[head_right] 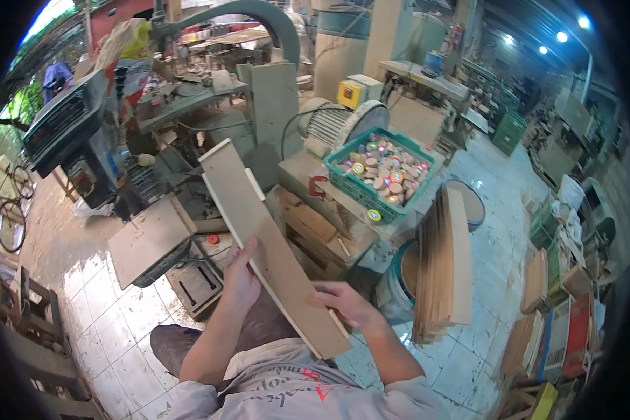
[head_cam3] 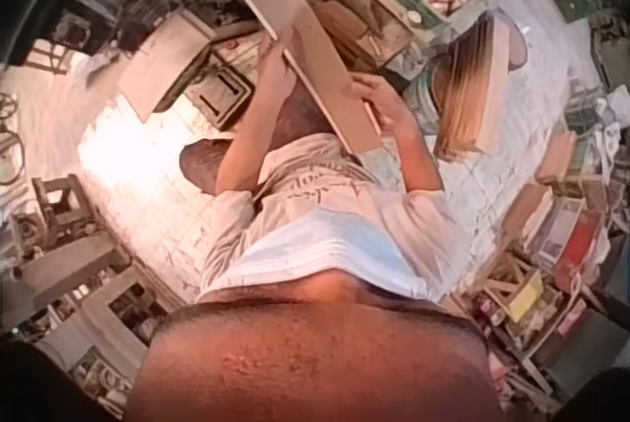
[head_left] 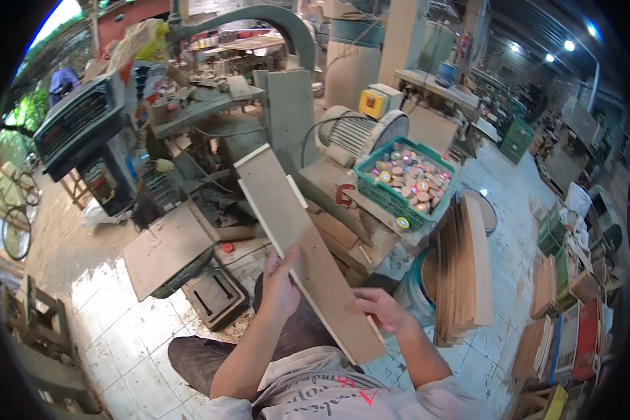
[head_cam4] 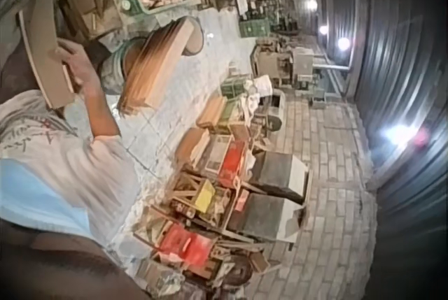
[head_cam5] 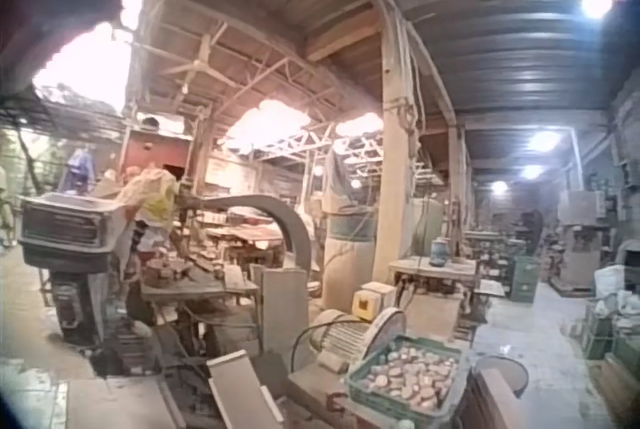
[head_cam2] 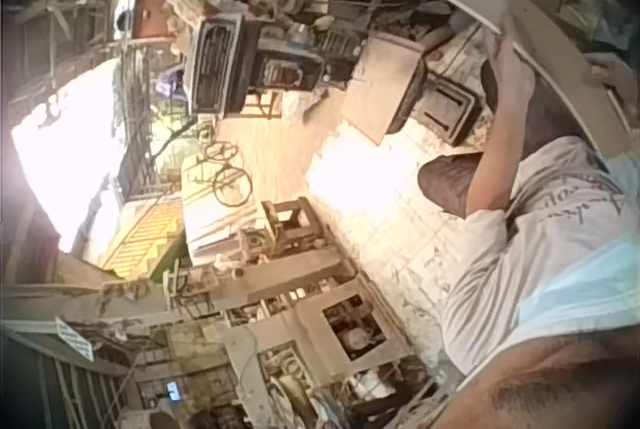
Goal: The person sits on the floor in a workshop and uses a bench drill press to drill holes into rectangular wooden planks. They handle the planks one at a time, positioning them under the drill bit, operating the machine, and inspecting the drilled holes before moving to the next piece.
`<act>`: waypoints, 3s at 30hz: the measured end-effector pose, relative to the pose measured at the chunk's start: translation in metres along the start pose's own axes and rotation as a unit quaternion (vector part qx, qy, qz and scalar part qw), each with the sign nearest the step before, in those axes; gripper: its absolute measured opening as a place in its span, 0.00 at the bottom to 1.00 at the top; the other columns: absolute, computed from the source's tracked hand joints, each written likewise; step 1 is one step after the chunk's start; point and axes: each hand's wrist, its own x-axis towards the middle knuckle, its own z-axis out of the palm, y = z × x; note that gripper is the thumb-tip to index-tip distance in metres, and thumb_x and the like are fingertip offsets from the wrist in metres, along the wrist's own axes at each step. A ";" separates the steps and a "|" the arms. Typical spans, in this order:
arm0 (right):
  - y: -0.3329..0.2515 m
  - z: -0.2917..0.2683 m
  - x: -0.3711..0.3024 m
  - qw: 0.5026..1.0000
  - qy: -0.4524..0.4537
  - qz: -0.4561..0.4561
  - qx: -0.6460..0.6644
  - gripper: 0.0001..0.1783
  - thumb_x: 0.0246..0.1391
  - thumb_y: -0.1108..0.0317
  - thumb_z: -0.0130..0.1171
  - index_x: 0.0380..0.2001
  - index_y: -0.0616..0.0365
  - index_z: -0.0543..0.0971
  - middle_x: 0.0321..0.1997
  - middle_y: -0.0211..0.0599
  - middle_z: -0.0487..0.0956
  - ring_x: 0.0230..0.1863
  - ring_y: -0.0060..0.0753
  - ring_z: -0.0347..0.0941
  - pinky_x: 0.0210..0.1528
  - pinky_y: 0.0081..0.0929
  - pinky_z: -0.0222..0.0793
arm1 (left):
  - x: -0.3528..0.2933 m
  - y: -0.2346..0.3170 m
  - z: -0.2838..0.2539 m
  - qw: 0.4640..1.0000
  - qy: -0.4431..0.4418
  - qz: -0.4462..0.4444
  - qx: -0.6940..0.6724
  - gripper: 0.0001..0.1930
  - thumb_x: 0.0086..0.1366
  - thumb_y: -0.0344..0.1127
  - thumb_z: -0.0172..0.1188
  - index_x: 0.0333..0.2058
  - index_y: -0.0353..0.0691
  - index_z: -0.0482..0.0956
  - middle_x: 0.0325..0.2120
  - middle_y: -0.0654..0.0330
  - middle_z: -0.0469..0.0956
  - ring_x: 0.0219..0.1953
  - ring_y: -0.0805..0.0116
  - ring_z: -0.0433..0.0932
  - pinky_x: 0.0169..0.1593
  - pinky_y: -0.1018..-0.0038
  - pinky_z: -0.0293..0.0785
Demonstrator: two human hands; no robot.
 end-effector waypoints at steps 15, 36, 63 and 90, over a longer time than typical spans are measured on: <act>-0.078 -0.134 -0.120 0.465 0.617 -0.033 -0.634 0.31 0.47 0.54 0.65 0.52 0.58 0.73 0.50 0.57 0.75 0.54 0.55 0.70 0.57 0.45 0.64 | -0.020 0.019 -0.052 0.998 -0.026 -0.044 -0.027 0.23 0.71 0.40 0.44 0.59 0.34 0.58 0.54 0.46 0.68 0.57 0.53 0.68 0.61 0.60 0.64; -0.082 -0.172 -0.181 0.847 0.332 -0.323 0.261 0.34 0.60 0.45 0.45 0.59 0.60 0.64 0.50 0.51 0.73 0.41 0.42 0.73 0.37 0.35 0.73 | -0.020 0.020 -0.054 0.993 -0.063 -0.070 -0.072 0.27 0.72 0.52 0.40 0.57 0.34 0.63 0.51 0.47 0.70 0.56 0.50 0.68 0.60 0.60 0.65; -0.008 -0.081 -0.040 0.964 0.236 -0.111 -0.047 0.22 0.64 0.58 0.49 0.53 0.62 0.70 0.49 0.31 0.76 0.48 0.21 0.71 0.51 0.25 0.67 | -0.030 0.019 -0.078 0.997 -0.031 -0.064 -0.029 0.33 0.69 0.58 0.39 0.59 0.33 0.61 0.56 0.45 0.67 0.60 0.47 0.64 0.61 0.58 0.63; 0.418 -0.271 0.141 0.819 0.184 0.274 -0.470 0.22 0.57 0.56 0.47 0.50 0.58 0.75 0.51 0.54 0.75 0.51 0.57 0.72 0.52 0.45 0.67 | -0.032 0.013 -0.131 0.991 0.121 -0.049 -0.022 0.31 0.70 0.58 0.38 0.58 0.36 0.63 0.56 0.44 0.66 0.60 0.45 0.64 0.62 0.56 0.61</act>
